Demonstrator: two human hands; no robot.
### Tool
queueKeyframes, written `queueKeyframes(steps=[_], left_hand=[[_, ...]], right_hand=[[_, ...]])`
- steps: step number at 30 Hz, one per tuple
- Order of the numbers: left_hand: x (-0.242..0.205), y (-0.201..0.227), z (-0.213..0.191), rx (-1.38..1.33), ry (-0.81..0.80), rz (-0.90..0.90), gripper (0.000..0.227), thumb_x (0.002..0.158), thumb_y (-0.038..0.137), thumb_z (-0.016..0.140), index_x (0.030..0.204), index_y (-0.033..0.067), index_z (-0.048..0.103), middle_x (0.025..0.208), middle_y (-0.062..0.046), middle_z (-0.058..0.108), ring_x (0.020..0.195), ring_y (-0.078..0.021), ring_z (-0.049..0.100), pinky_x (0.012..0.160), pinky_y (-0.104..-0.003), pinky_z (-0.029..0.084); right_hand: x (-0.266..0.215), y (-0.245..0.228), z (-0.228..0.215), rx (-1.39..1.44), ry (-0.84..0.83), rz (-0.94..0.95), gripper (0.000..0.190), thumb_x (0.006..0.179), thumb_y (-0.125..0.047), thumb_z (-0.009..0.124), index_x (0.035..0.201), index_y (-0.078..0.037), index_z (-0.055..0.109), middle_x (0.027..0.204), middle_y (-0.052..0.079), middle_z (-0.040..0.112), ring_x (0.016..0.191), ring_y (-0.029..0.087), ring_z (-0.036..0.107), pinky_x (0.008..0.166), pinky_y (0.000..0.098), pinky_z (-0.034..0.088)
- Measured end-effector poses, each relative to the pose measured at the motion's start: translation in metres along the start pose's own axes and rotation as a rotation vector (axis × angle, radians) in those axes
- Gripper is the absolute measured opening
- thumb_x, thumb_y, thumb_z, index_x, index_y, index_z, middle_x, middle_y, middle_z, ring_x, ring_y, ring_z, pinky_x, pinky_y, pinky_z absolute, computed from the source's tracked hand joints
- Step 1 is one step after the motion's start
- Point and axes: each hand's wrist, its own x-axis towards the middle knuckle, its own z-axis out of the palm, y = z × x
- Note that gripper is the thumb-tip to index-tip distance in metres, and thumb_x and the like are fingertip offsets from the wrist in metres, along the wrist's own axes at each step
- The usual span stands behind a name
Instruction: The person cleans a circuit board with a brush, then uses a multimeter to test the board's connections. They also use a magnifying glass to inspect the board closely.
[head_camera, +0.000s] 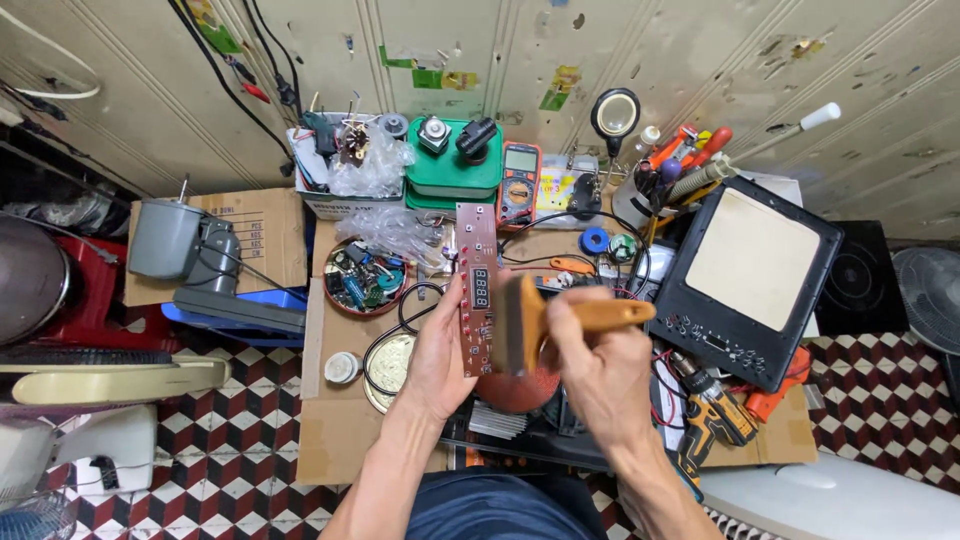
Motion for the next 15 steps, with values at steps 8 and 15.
queueKeyframes(steps=[8, 15], left_hand=[[0.007, 0.001, -0.018, -0.074, -0.076, 0.062, 0.048, 0.110, 0.037, 0.047, 0.140, 0.0007, 0.058, 0.122, -0.010, 0.071, 0.103, -0.0186, 0.069, 0.086, -0.034, 0.059], [0.003, -0.009, -0.006, -0.037, -0.037, 0.104, 0.049, 0.109, 0.038, 0.042, 0.141, 0.0042, 0.056, 0.119, -0.009, 0.071, 0.100, -0.0185, 0.069, 0.089, -0.034, 0.059]], right_hand=[[-0.012, 0.025, -0.040, 0.047, -0.126, 0.068, 0.019, 0.097, -0.016, 0.064, 0.093, 0.001, 0.072, 0.066, 0.008, 0.070, 0.052, 0.013, 0.064, 0.047, 0.0273, 0.052], [-0.028, 0.015, -0.020, 0.078, 0.160, -0.072, 0.017, 0.097, -0.018, 0.062, 0.103, -0.002, 0.067, 0.079, 0.005, 0.073, 0.066, 0.009, 0.072, 0.058, 0.0238, 0.060]])
